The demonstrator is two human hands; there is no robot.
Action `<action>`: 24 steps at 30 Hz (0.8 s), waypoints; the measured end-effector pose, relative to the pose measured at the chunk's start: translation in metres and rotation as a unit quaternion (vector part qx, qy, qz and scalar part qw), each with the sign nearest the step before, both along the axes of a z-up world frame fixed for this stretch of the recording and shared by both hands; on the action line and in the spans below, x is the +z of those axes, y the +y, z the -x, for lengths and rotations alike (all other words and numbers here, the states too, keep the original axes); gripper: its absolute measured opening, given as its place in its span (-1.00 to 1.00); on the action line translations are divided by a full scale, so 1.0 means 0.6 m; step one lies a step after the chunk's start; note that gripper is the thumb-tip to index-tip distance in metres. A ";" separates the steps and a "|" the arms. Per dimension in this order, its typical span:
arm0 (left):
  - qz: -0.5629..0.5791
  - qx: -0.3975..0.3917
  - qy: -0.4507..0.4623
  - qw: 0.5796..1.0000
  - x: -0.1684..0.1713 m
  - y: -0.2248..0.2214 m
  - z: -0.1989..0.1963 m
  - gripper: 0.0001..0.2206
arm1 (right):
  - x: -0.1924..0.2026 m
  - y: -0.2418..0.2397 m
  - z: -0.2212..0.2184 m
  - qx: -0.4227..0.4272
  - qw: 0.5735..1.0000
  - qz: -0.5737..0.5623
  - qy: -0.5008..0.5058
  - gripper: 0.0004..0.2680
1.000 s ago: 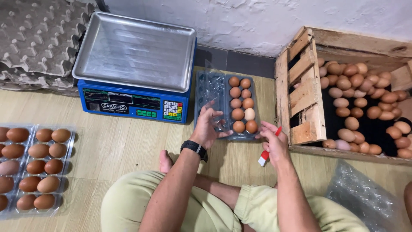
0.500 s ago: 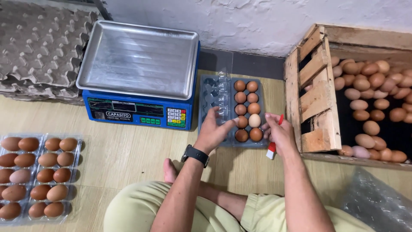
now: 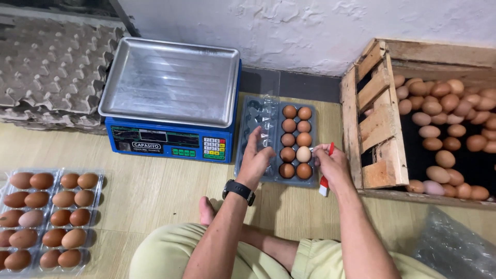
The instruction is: Cleaning individual eggs with a brush, weighing them on a digital scale, and organizing them into plastic cartons.
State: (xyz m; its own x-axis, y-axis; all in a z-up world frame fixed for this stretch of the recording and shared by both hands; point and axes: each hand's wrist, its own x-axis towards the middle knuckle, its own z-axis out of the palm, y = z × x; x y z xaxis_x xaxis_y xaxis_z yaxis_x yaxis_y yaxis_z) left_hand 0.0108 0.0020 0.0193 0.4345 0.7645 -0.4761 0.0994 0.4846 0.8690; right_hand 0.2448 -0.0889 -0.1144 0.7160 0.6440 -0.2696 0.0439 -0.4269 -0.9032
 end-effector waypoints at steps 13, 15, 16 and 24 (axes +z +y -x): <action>0.014 -0.010 0.009 1.000 -0.017 -0.006 -0.003 -0.11 | -0.024 0.009 -0.004 -0.016 1.000 -0.015 0.022 -0.86; 0.007 -0.023 0.005 1.000 -0.008 -0.009 -0.003 -0.13 | -0.036 0.009 -0.013 -0.012 1.000 -0.009 -0.001 -0.89; 0.007 -0.022 0.006 1.000 -0.024 -0.008 -0.005 -0.13 | -0.031 0.006 -0.014 -0.011 1.000 -0.010 0.000 -0.89; -0.049 -0.019 -0.020 0.998 -0.083 -0.008 -0.020 -0.16 | -0.033 0.005 -0.016 -0.041 0.999 -0.028 0.008 -0.92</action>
State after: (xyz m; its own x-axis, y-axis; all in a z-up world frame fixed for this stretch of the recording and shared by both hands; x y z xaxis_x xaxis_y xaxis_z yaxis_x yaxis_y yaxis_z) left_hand 0.0229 -0.0029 -0.0305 0.4818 0.7886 -0.3820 0.0811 0.3939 0.9156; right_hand 0.2546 -0.0856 -0.1341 0.7624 0.5984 -0.2464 -0.0037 -0.3767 -0.9263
